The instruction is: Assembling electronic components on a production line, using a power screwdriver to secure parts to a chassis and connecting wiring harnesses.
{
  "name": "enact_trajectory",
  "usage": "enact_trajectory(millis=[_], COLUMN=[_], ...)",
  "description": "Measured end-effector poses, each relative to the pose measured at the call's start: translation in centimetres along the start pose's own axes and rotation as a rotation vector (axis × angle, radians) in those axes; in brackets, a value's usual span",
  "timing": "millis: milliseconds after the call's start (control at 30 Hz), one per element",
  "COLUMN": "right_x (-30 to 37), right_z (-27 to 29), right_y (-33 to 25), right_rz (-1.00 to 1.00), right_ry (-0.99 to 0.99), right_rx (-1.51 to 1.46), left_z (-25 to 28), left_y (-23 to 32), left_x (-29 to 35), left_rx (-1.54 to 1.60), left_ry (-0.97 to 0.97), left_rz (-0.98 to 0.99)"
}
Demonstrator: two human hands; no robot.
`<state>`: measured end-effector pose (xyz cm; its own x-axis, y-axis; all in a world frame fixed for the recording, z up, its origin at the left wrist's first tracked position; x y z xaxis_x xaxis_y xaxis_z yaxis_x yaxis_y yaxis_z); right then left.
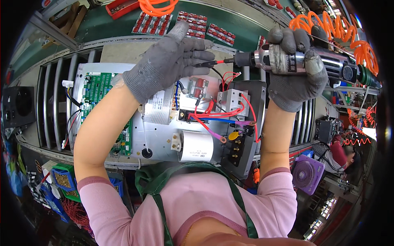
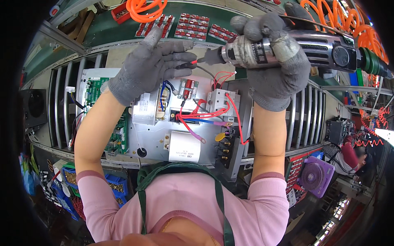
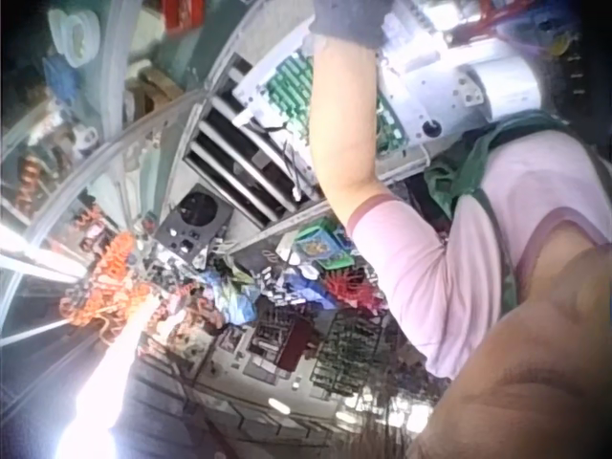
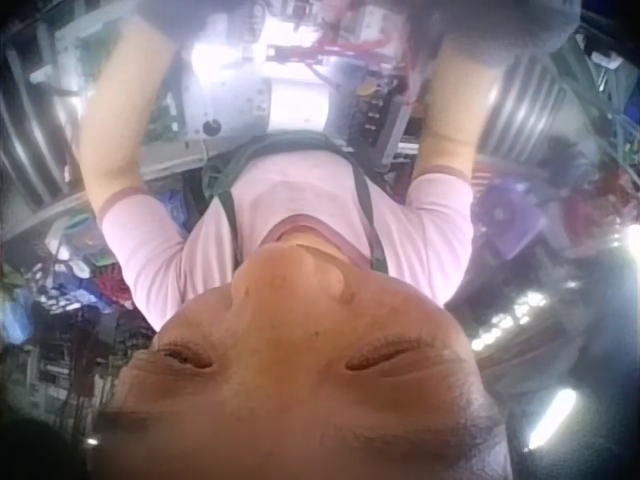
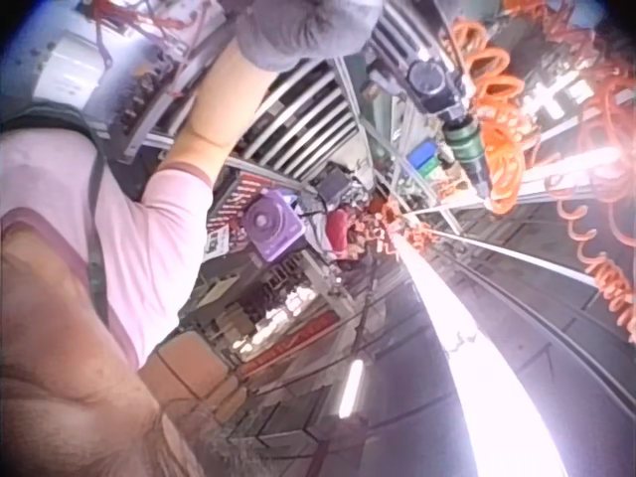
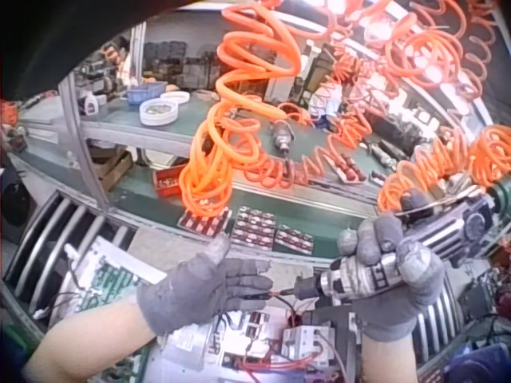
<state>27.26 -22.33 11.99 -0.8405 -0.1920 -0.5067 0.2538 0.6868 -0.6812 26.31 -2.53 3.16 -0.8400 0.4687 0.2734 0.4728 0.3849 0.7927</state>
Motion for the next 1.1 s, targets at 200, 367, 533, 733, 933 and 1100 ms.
enact_trajectory(millis=[200, 367, 533, 733, 933, 1100], right_x=[-0.3, -0.1, 0.0, 0.3, 0.7, 0.9], right_z=[2.9, 3.3, 3.1, 2.5, 0.9, 0.7], right_y=[-0.4, -0.6, -0.7, -0.6, -0.7, 0.1], right_rz=[-0.089, -0.070, -0.060, -0.073, -0.122, -0.075], right_ry=[-0.193, -0.207, -0.184, -0.145, 0.039, -0.012], right_rx=[-0.269, -0.333, -0.346, -0.198, 0.040, 0.048], left_z=[1.9, 1.1, 0.9, 0.7, 0.3, 0.0], left_y=[-1.2, -0.8, -1.1, -0.9, -1.0, -1.0], left_x=[-0.3, 1.1, 0.9, 0.8, 1.0, 0.8], left_rx=[-0.819, -1.543, -1.557, -1.590, -1.697, -1.723], left_ry=[0.084, 0.256, 0.354, 0.376, 0.416, 0.420], left_rz=[-0.370, -0.786, -0.796, -0.774, -0.865, -0.772])
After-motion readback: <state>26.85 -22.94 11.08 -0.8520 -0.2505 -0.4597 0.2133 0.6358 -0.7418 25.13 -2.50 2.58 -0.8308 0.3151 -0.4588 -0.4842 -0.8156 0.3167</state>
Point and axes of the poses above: each hand's wrist, its own x-axis away from the middle knuckle, its own z-axis out of the back of the hand, y = z × x, the point moved 1 cm from there along -x, towards the middle knuckle, and after that the axes turned 8 degrees about -x, right-handed, at the moved point
